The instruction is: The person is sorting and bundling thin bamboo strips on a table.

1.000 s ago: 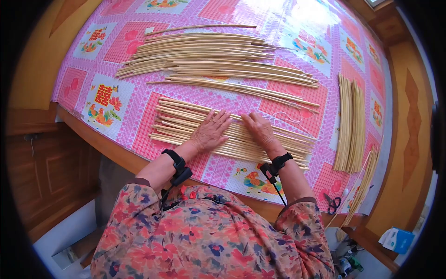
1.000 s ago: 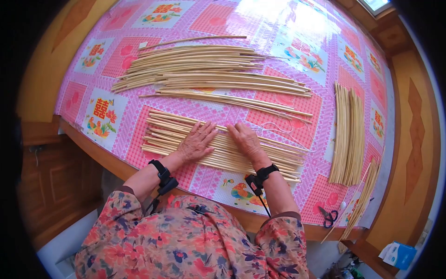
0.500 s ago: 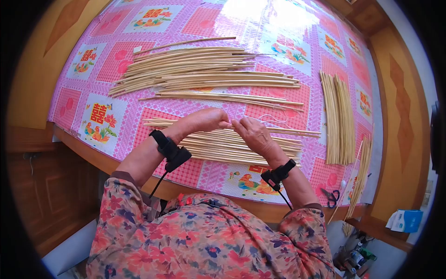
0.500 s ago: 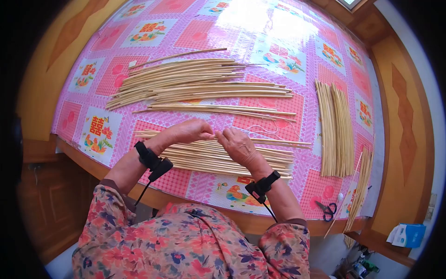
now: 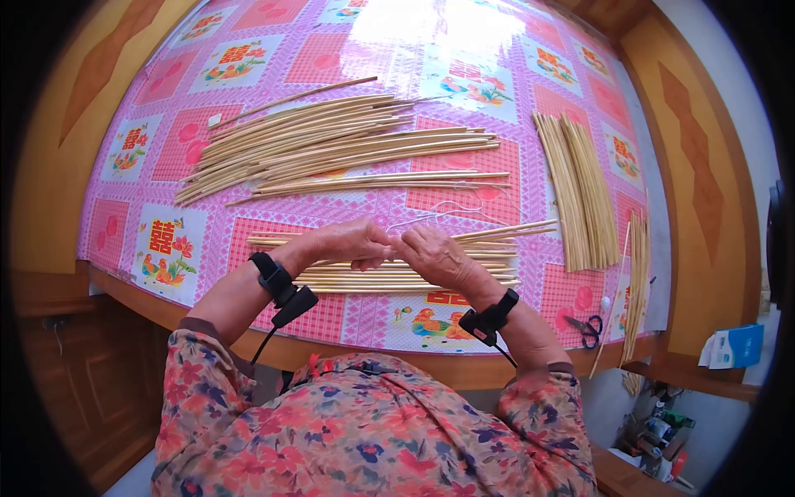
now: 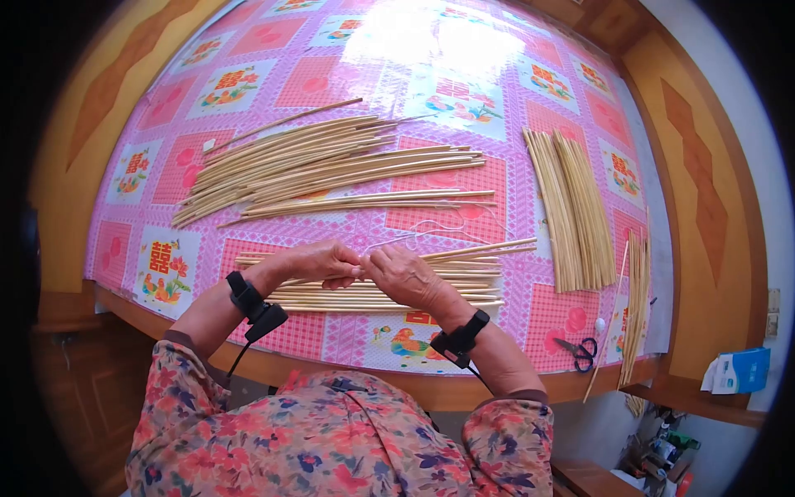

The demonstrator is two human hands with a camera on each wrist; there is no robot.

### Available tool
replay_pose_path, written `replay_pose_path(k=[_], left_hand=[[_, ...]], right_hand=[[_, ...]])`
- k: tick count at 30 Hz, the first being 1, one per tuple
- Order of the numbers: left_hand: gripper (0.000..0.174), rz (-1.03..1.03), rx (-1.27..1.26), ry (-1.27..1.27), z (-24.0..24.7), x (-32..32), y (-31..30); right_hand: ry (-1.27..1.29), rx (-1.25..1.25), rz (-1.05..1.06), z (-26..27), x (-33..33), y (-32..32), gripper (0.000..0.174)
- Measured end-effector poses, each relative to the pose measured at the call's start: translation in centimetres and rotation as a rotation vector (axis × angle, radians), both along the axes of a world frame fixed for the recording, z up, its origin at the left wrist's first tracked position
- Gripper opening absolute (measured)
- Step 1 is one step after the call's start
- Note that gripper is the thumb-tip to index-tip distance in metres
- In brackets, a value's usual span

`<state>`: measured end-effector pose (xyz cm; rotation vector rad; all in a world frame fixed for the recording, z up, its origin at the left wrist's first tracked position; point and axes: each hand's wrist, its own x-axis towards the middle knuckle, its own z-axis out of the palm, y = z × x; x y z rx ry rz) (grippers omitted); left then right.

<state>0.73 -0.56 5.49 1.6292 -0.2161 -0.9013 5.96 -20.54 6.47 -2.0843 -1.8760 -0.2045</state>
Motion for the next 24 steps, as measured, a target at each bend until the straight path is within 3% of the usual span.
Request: replay_pose_path(k=[4, 6, 9, 13, 15, 16, 18, 20, 24], left_hand=[[0.022, 0.056, -0.065, -0.031, -0.4, -0.8, -0.2], [0.021, 0.177, -0.126, -0.029, -0.2, -1.6, -0.4], [0.021, 0.292, -0.103, -0.018, -1.0, -2.1, 0.3], [0.021, 0.512, -0.114, 0.025, -0.9, -2.7, 2.8], [0.021, 0.615, -0.073, 0.037, -0.6, -3.1, 3.6], [0.021, 0.613, -0.081, 0.024, -0.6, -3.1, 3.8], [0.02, 0.68, -0.084, 0.068, -0.7, -3.1, 4.1], [0.02, 0.689, -0.101, 0.081, -0.9, -3.1, 4.0], [0.02, 0.685, -0.011, 0.053, -0.7, -2.8, 4.1]], right_hand=[[-0.085, -0.038, 0.004, 0.4, -0.1, 0.4, 0.022], [-0.08, -0.097, -0.01, 0.7, -0.3, 0.5, 0.024], [-0.043, 0.159, -0.027, 1.5, -0.1, 0.8, 0.024], [-0.048, 0.285, -0.127, 2.8, 1.1, -1.5, 0.021], [0.197, 0.027, -0.441, -0.2, 2.9, -3.6, 0.017], [0.182, 0.026, -0.442, -2.1, 4.0, -4.7, 0.017], [0.163, -0.182, -0.753, -4.5, 5.9, -6.2, 0.014], [0.086, -0.155, -0.757, -5.6, 7.3, -6.6, 0.014], [-0.006, -0.018, -0.549, -6.3, 9.5, -3.0, 0.017]])
